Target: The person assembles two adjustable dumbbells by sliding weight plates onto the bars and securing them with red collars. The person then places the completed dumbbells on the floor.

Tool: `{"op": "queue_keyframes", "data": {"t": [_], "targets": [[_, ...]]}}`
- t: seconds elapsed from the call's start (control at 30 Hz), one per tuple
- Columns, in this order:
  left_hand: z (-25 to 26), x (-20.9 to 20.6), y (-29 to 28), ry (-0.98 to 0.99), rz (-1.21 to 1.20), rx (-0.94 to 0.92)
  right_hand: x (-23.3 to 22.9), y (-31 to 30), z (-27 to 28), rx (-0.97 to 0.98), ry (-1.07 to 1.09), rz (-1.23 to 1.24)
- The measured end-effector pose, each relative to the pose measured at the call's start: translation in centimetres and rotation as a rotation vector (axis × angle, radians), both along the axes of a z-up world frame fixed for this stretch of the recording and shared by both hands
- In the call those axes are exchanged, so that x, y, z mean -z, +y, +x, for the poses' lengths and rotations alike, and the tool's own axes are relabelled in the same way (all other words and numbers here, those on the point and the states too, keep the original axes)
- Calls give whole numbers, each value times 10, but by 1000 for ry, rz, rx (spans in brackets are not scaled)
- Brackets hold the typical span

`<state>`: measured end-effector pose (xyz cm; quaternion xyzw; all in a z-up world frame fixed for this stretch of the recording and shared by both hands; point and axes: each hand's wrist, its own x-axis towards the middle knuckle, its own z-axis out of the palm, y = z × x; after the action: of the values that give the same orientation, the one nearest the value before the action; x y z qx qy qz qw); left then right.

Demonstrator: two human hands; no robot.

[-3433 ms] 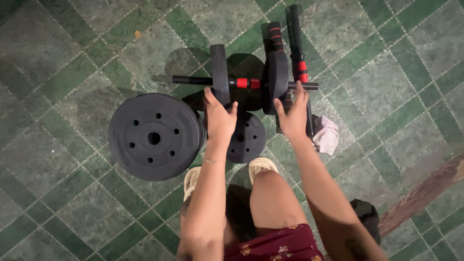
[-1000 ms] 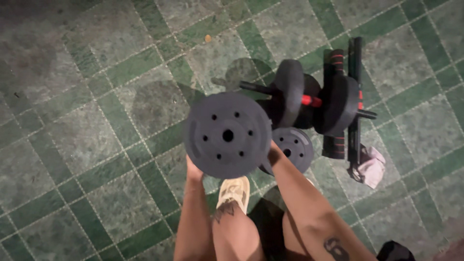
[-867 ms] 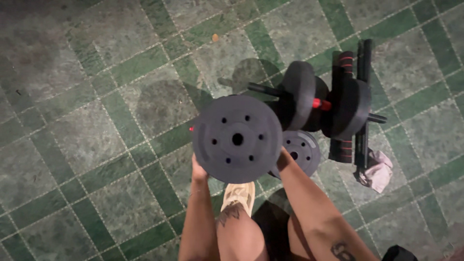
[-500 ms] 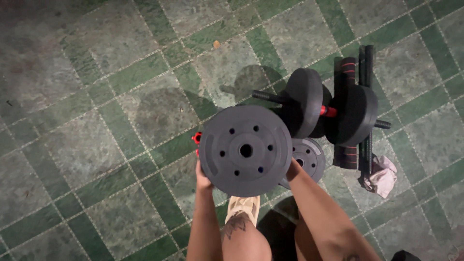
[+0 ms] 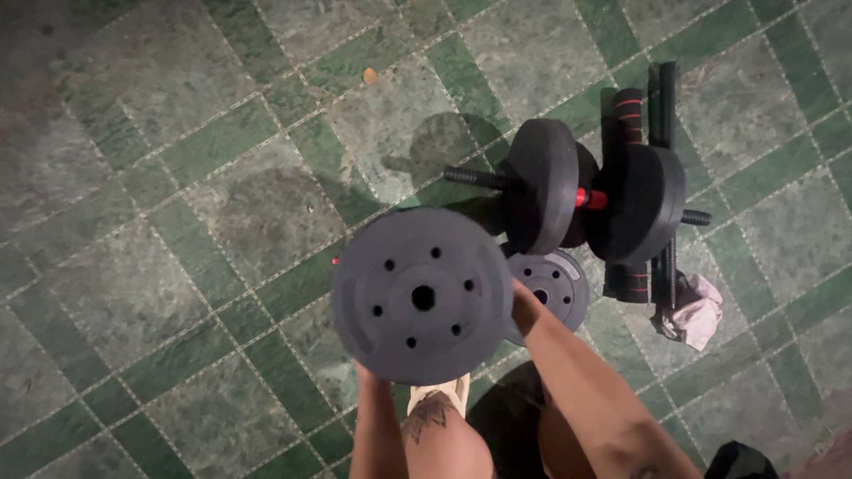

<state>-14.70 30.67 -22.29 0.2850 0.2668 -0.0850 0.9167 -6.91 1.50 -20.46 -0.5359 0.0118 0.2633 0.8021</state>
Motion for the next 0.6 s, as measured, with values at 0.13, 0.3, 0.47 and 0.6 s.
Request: {"op": "queue_keyframes", "data": {"t": [0.13, 0.3, 0.47, 0.6], "targets": [[-24, -8, 5, 79, -14, 13, 9, 21, 3, -113, -347, -150], [-57, -21, 6, 205, 27, -27, 31, 64, 50, -178, -839, -243], [-96, -33, 2, 381, 109, -67, 10, 136, 83, -481, -300, -319], [-111, -36, -3, 473, 167, -80, -16, 188, 115, -768, -72, -490]]}}
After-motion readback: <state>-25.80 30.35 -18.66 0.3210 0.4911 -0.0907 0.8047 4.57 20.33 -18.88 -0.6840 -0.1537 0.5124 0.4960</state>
